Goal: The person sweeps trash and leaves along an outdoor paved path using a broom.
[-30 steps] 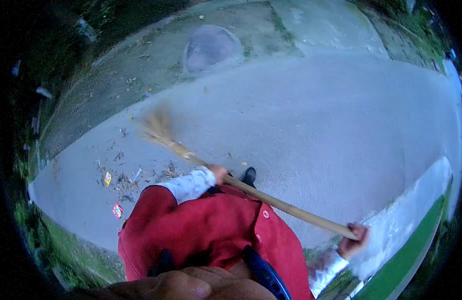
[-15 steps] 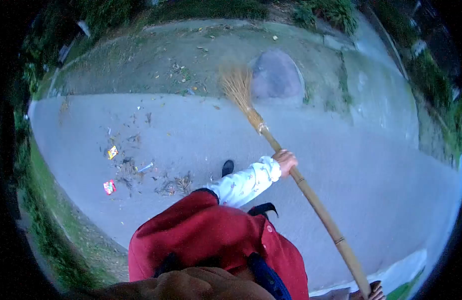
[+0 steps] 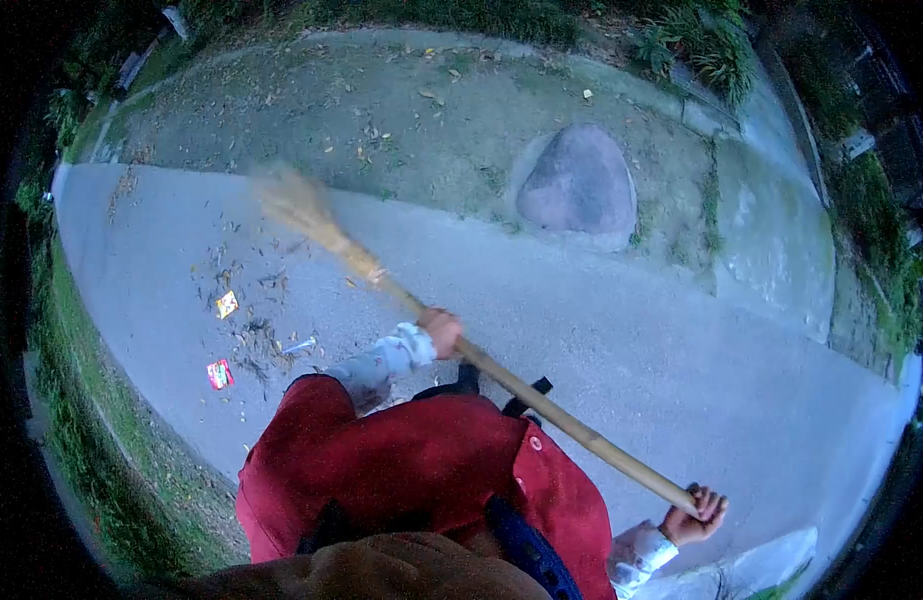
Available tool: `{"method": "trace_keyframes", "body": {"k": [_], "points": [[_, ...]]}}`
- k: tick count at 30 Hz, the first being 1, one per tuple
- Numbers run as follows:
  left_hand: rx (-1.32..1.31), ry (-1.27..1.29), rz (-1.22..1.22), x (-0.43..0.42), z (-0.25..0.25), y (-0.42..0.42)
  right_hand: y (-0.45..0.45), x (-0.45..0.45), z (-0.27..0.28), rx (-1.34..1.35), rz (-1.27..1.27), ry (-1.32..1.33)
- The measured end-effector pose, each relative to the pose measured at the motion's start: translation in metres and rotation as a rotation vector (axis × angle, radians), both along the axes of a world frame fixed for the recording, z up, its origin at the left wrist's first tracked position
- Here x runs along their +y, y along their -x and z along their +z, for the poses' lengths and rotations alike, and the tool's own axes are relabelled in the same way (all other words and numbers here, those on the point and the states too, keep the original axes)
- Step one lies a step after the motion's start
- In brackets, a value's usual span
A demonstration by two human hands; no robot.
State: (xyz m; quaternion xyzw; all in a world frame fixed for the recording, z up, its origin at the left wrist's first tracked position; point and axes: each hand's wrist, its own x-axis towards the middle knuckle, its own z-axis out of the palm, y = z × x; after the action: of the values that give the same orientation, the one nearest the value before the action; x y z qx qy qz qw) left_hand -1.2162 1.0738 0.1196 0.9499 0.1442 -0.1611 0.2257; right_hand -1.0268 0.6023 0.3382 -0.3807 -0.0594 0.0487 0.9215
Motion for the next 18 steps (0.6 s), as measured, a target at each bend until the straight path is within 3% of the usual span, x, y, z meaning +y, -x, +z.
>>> {"method": "trace_keyframes", "body": {"k": [2,4,5,6,7,9,12,13,14,15,16,17,18], "points": [[-0.232,-0.03,-0.018,0.007,0.001,-0.044,-0.001,0.028,0.037,0.18,-0.603,0.244],[-0.627,-0.017,-0.023,0.01,0.006,-0.106,-0.024,-0.017,0.056,-0.239,0.02,0.039],[-0.877,-0.026,-0.028,0.014,0.015,-0.138,-0.033,-0.009,0.069,-0.314,-0.022,-0.028],[-0.599,0.109,-0.076,0.021,0.034,-0.173,-0.041,0.002,0.082,-0.391,-0.067,-0.098],[-0.859,0.074,-0.051,0.023,0.028,-0.201,-0.05,0.014,0.095,-0.463,-0.111,-0.168],[-0.785,0.077,-0.053,0.045,0.013,-0.263,-0.071,0.043,0.108,-0.552,-0.224,-0.187],[-0.952,0.116,-0.037,0.09,-0.031,-0.287,-0.091,0.053,0.087,-0.625,0.114,-0.125],[-0.662,0.064,0.065,0.101,-0.068,-0.29,-0.103,0.085,0.079,-0.611,0.118,-0.256],[-0.549,0.078,0.074,0.12,-0.071,-0.271,-0.121,0.157,0.075,-0.333,-0.281,-0.09],[-0.379,0.135,0.106,0.136,-0.107,-0.249,-0.14,0.219,0.068,-0.027,-0.665,0.094],[-0.117,0.148,0.022,0.168,-0.079,-0.228,-0.159,0.23,0.041,-0.006,-0.493,0.126],[-0.188,0.047,0.061,0.187,-0.093,-0.197,-0.171,0.26,0.022,-0.052,-0.356,0.174],[-0.059,0.034,0.121,0.213,-0.102,-0.172,-0.18,0.292,0.005,-0.015,-0.233,0.214]]}}
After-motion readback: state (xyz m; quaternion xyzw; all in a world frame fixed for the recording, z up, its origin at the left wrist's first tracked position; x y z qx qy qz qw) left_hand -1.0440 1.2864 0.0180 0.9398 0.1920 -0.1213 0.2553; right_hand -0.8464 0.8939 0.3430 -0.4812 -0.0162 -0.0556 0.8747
